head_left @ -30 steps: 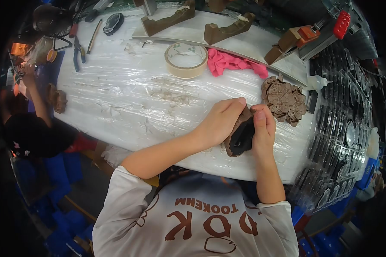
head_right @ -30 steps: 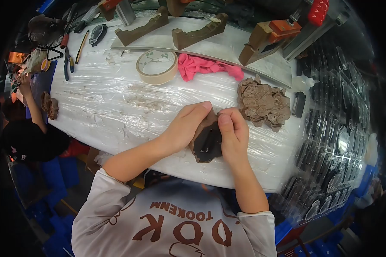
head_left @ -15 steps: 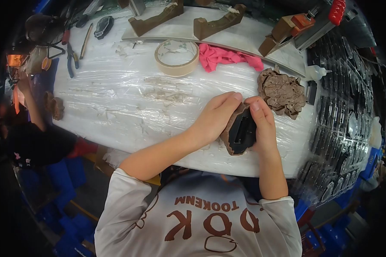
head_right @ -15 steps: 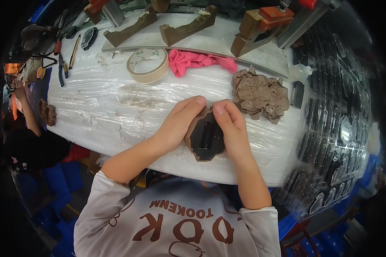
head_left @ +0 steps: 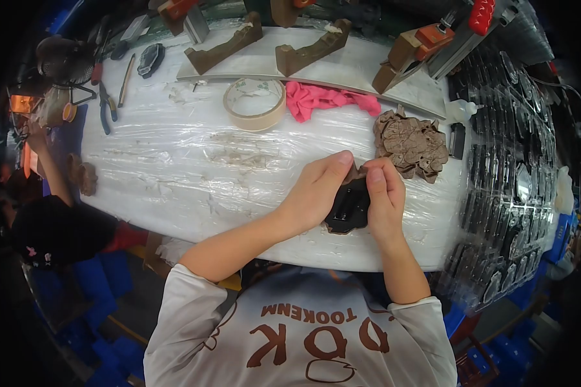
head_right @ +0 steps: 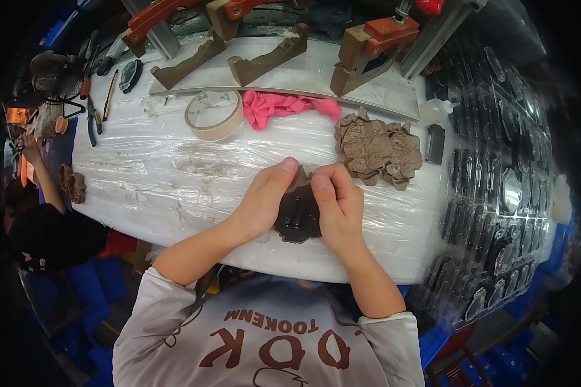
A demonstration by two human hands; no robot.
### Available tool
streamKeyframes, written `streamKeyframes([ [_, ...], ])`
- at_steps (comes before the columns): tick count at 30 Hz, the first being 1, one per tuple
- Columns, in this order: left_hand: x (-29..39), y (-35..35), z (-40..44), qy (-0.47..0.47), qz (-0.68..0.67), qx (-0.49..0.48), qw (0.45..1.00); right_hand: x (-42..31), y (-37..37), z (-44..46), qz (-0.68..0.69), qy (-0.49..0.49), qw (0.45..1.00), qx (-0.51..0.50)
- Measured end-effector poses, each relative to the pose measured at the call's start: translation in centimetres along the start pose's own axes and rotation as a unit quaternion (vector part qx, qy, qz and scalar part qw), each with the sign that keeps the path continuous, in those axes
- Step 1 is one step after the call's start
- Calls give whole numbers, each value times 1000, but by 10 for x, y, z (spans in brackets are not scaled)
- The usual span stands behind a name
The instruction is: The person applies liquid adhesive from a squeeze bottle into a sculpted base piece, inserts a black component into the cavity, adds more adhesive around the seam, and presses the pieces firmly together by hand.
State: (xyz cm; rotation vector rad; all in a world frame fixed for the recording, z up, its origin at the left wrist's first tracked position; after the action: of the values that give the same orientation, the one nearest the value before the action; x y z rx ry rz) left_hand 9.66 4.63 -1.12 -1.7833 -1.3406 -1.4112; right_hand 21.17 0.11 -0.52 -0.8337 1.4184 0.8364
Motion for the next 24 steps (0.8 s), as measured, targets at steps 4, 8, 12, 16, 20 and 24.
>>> streamKeyframes([
  [4,-4,0,-1,-27,-25,10,999,0,0,-1,3,12,1000,-23],
  [8,-8,3,-3,-66,-65,3,996,1,-2,-1,18,32,999,-29],
  [12,-10,4,-3,-66,-71,-14,995,2,-3,-3,52,49,997,-36],
  [16,-4,0,2,-1,-52,2,999,4,-1,-5,58,41,997,-31],
  [20,12,-1,-2,123,-131,31,983,-4,-9,-8,168,-37,975,137],
  [24,21,1,-7,128,-103,27,986,-6,-16,-11,175,-11,980,96],
])
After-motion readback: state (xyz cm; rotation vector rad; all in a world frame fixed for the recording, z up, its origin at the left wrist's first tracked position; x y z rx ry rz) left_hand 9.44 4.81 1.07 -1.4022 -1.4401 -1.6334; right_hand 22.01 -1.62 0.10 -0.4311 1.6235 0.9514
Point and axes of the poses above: each hand's wrist, its own z-axis towards the middle knuckle, its own y-axis out of the palm, x = y × z, the point moved 5 cm from there along z, towards the middle knuckle, and after that the axes turned 12 degrees about x, right-handed, at the moved point
